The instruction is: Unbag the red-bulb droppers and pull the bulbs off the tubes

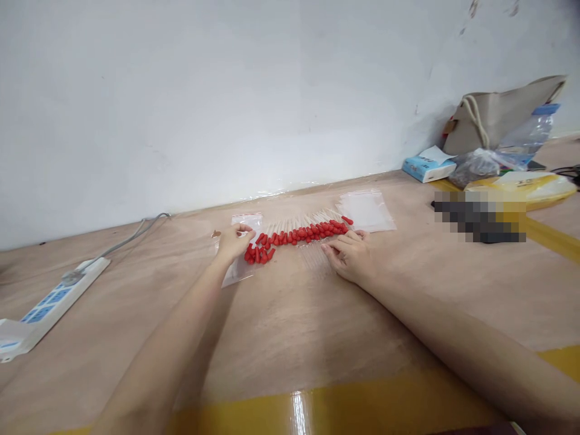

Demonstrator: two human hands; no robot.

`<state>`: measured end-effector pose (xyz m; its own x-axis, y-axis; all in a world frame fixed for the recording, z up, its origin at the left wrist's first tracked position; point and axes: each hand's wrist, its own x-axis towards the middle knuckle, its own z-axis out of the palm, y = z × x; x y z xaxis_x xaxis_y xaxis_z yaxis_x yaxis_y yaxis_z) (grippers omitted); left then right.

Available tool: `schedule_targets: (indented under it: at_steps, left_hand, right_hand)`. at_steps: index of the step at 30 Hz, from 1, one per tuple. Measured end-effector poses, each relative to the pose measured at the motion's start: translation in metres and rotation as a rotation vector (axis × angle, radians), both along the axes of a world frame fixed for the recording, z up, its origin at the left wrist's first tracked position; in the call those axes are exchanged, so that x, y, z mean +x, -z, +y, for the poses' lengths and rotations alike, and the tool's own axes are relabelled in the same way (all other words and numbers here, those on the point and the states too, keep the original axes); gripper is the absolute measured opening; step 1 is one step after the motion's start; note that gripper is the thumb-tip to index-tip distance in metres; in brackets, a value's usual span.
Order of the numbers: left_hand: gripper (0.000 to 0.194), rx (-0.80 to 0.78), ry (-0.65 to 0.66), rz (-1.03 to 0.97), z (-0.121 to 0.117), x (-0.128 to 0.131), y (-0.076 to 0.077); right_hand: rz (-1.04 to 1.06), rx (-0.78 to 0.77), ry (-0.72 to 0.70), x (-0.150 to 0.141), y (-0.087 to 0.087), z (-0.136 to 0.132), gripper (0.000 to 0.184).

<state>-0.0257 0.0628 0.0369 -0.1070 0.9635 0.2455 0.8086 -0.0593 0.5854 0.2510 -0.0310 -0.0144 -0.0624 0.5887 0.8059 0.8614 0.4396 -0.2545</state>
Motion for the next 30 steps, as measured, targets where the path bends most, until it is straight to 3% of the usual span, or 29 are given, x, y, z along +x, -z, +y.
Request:
schedule_targets:
  at_steps: [3,8,14,18,22,25,28,30]
  left_hand:
    - [0.017,-0.133,-0.001,0.059,0.023,0.017,-0.005]
    - [0.017,-0.295,-0.057,0.162,0.048,0.037,-0.001]
    - [0.018,-0.35,-0.102,0.219,0.057,0.045,0.0]
    - [0.019,-0.304,-0.105,0.209,0.055,0.046,-0.009]
    - [0.027,-0.133,-0.059,0.165,0.03,0.046,-0.03]
    - [0.022,0.008,0.081,0.125,-0.013,0.045,-0.037]
    - [0.017,0.076,0.476,0.052,-0.064,0.042,-0.02]
    - [0.013,0.128,0.592,0.085,-0.089,0.039,0.0]
  right_hand:
    - [0.014,-0.006,0.017,0.003,0.001,0.001,0.028]
    - [0.031,-0.026,0.054,0.005,0.002,0.003,0.028]
    - [0.028,-0.03,0.069,0.005,0.003,0.005,0.029]
    - [0.037,-0.047,0.069,0.005,0.002,0.003,0.03]
    - [0.058,-0.056,0.062,0.005,0.003,0.003,0.026]
    - [0.112,-0.048,0.053,0.006,0.004,0.003,0.02]
    - [0.141,-0.062,0.036,0.005,0.003,0.0,0.032]
    - [0.102,-0.088,-0.002,0.005,0.0,-0.003,0.037]
